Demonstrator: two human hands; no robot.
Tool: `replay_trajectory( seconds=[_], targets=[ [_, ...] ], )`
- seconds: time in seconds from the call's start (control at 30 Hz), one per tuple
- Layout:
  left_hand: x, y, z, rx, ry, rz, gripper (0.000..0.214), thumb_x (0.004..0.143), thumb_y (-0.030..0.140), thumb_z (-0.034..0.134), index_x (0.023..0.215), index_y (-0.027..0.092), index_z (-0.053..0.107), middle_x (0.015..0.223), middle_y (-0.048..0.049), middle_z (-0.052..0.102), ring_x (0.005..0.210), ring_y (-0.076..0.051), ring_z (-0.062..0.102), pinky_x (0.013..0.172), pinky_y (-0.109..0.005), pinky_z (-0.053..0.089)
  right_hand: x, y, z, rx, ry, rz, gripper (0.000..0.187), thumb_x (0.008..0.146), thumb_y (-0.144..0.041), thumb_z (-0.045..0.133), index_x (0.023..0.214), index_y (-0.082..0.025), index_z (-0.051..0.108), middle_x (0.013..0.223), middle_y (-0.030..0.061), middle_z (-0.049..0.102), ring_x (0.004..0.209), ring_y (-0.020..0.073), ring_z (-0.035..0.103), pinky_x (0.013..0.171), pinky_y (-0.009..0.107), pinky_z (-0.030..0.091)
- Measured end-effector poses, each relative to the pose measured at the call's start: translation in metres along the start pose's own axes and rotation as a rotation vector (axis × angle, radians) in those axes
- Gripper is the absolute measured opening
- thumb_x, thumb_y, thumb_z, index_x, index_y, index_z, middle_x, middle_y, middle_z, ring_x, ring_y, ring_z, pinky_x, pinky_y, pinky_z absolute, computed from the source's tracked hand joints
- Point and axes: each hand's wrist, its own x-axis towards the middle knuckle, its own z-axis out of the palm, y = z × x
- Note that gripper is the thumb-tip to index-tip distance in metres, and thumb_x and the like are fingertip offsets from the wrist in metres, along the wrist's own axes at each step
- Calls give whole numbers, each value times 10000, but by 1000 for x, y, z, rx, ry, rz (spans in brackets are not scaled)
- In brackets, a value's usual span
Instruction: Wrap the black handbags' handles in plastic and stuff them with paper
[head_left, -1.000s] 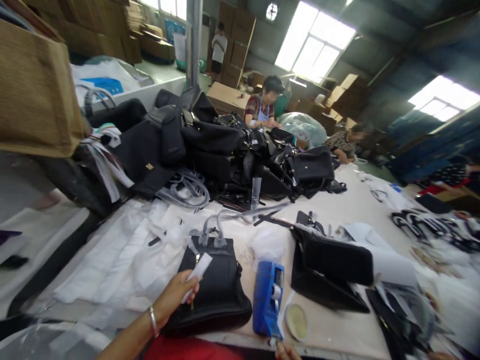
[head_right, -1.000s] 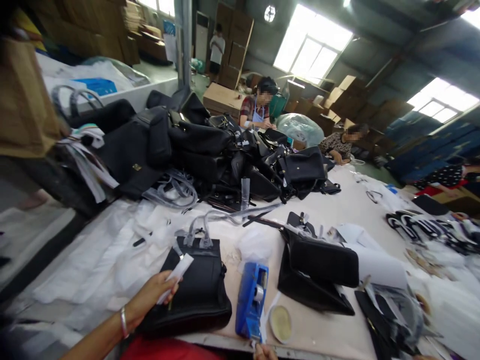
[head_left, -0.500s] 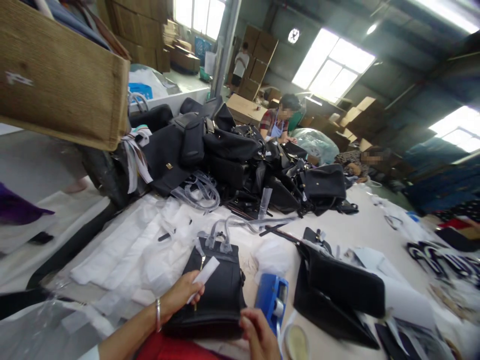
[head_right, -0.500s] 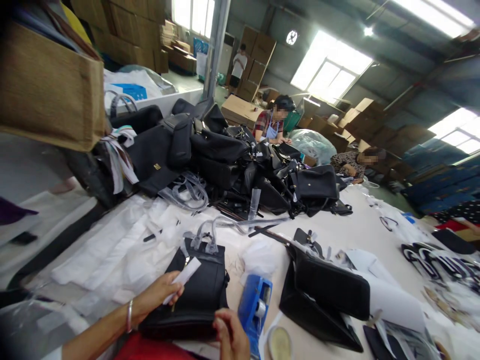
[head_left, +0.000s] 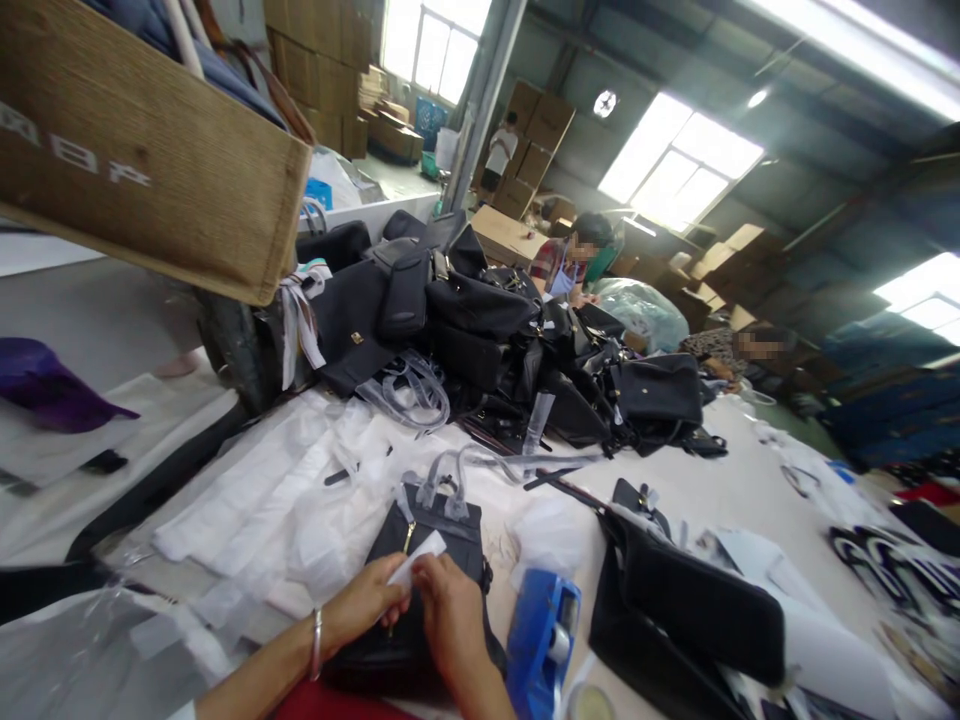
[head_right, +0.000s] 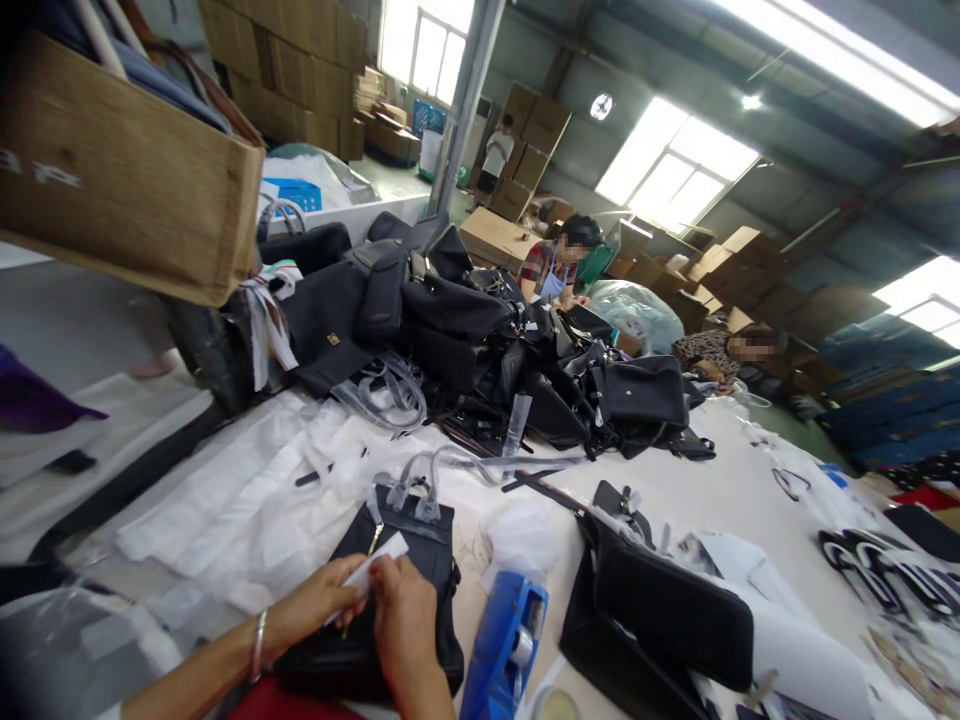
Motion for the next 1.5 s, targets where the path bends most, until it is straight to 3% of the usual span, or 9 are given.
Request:
replay_trajectory(
  seconds=[0.2, 0.37, 0.57, 0.77, 1.03, 1.23, 1.37, 1.43, 1.5],
  targets=[
    [0, -1, -2, 13, 13, 27, 202, 780, 290, 515, 934, 159, 523, 652, 38, 554, 493, -92, 485, 484, -209, 352, 8, 6, 7, 233, 57, 222, 374, 767, -113, 516, 1119, -232, 477, 680, -40, 594, 631, 170, 610, 589, 225, 403],
    [6, -5, 2, 65, 63, 27, 369, 819, 539, 517, 886, 177, 501, 599, 44, 536, 441, -93, 467, 434, -201, 336, 9, 18, 22, 470, 85, 297, 381, 765, -137, 514, 1125, -228, 427, 620, -73, 538, 557, 152, 572, 532, 221, 409],
    [28, -27, 4, 71, 166, -55, 598, 727, 790, 420, 851, 208, 487, 471, 50, 506, 342, -107, 440, 334, -192, 295, 9, 33, 36, 550, 185, 244, 555, 793, -311, 619, 1281, -216, 374, 670, -40, 600, 573, 169, 592, 515, 240, 444],
    [22, -8, -5, -302, -19, -165, 683, 638, 853, 445, 867, 211, 494, 419, 48, 488, 301, -103, 380, 308, -208, 299, 16, 33, 41, 634, 119, 126, 536, 886, -419, 522, 1357, -249, 331, 802, -6, 640, 698, 179, 620, 612, 254, 481],
    [7, 20, -28, -595, -256, -386, 489, 733, 679, 562, 831, 201, 536, 487, 58, 446, 364, -74, 325, 351, -187, 259, 25, 30, 38, 222, 86, 18, 524, 877, -428, 566, 1296, -172, 383, 804, 34, 678, 629, 203, 649, 562, 260, 485],
    [12, 21, -23, -466, -267, -417, 520, 714, 701, 566, 702, 182, 523, 493, 32, 485, 357, -82, 365, 354, -211, 312, 17, 52, 16, -43, 62, -118, 381, 958, -236, 398, 1335, -190, 407, 1070, 114, 677, 907, 241, 680, 754, 321, 529],
    [8, 23, -11, -377, -156, -287, 508, 773, 648, 551, 865, 149, 569, 508, 30, 518, 374, -91, 403, 382, -221, 345, -6, 92, -23, -57, 193, 111, 332, 958, -251, 353, 1245, -202, 514, 1131, 113, 657, 1002, 234, 647, 832, 329, 502],
    [8, 23, -7, -363, -84, -253, 525, 778, 641, 552, 959, 148, 550, 526, 31, 538, 401, -103, 441, 408, -225, 363, -22, 115, -39, -14, 297, 323, 296, 954, -299, 354, 1108, -193, 583, 1055, 112, 682, 957, 234, 658, 804, 325, 501],
    [11, 23, -5, -318, 9, -236, 565, 758, 681, 537, 975, 160, 526, 544, 24, 567, 420, -120, 484, 422, -228, 372, -37, 131, -46, 45, 307, 484, 280, 932, -353, 392, 978, -188, 614, 896, 94, 707, 826, 234, 675, 714, 314, 503]
  ],
)
